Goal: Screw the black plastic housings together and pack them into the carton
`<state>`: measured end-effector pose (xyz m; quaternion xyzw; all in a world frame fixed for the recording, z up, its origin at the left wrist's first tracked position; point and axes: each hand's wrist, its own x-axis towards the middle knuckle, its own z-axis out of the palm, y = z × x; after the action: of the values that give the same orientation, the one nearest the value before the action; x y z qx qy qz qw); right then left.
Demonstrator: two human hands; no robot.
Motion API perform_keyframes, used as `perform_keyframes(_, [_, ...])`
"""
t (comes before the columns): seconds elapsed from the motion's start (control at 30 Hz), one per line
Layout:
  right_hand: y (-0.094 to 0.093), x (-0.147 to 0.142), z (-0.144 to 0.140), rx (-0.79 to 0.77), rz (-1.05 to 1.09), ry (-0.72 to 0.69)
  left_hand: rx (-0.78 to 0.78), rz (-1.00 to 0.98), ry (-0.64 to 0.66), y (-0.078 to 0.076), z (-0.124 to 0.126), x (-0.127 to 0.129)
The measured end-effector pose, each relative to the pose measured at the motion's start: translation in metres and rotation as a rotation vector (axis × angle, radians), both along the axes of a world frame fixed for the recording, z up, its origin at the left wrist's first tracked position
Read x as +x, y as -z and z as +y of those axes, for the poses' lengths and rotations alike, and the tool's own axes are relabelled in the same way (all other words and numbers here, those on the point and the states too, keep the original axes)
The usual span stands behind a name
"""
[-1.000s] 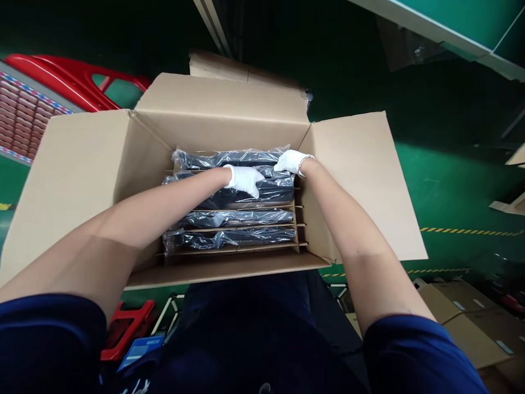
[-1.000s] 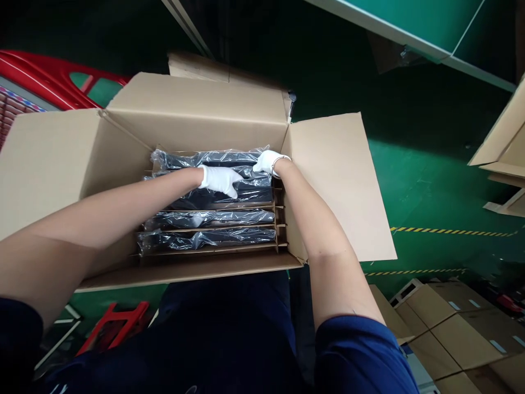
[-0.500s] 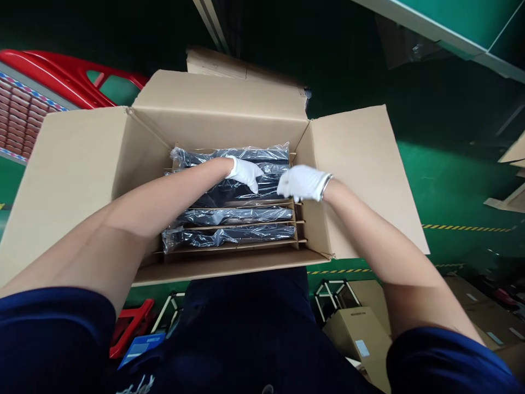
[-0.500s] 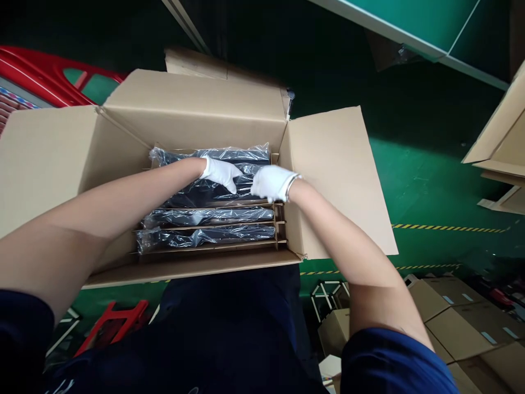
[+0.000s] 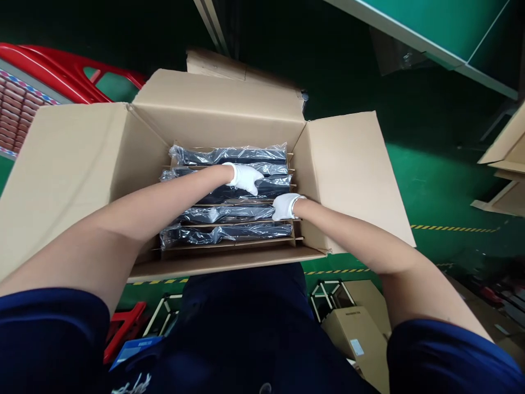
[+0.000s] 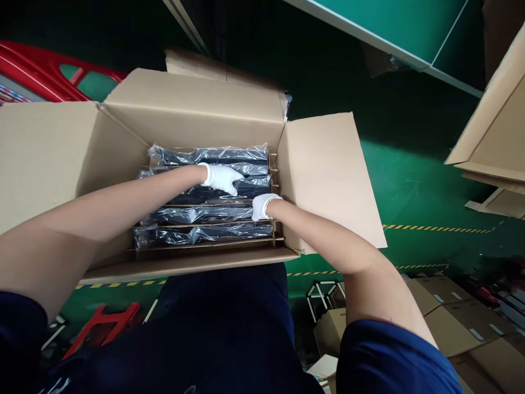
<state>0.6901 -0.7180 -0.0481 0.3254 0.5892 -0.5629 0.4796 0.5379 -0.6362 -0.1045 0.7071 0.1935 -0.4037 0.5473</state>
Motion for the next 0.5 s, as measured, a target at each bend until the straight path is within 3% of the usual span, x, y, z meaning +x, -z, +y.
perform_keyframes(0.13, [0.004,0.013,0.020,-0.023,0.030,0.036,0.034,-0.032,-0.049,-0.011,-0.015,-0.006])
perform_keyframes(0.23, [0.002,0.018,0.032,-0.039,0.061,0.073,0.094,-0.059,-0.169,-0.023,-0.019,-0.015])
perform_keyframes(0.37, [0.000,0.024,0.042,-0.071,0.099,0.169,0.358,-0.175,-0.402,-0.059,-0.021,-0.031])
perform_keyframes(0.43, [0.000,0.026,0.044,-0.074,0.089,0.208,0.425,-0.220,-0.380,-0.080,-0.028,-0.037])
perform_keyframes(0.5, [0.000,0.026,0.046,-0.067,0.061,0.232,0.343,-0.243,-0.271,-0.098,-0.044,-0.040])
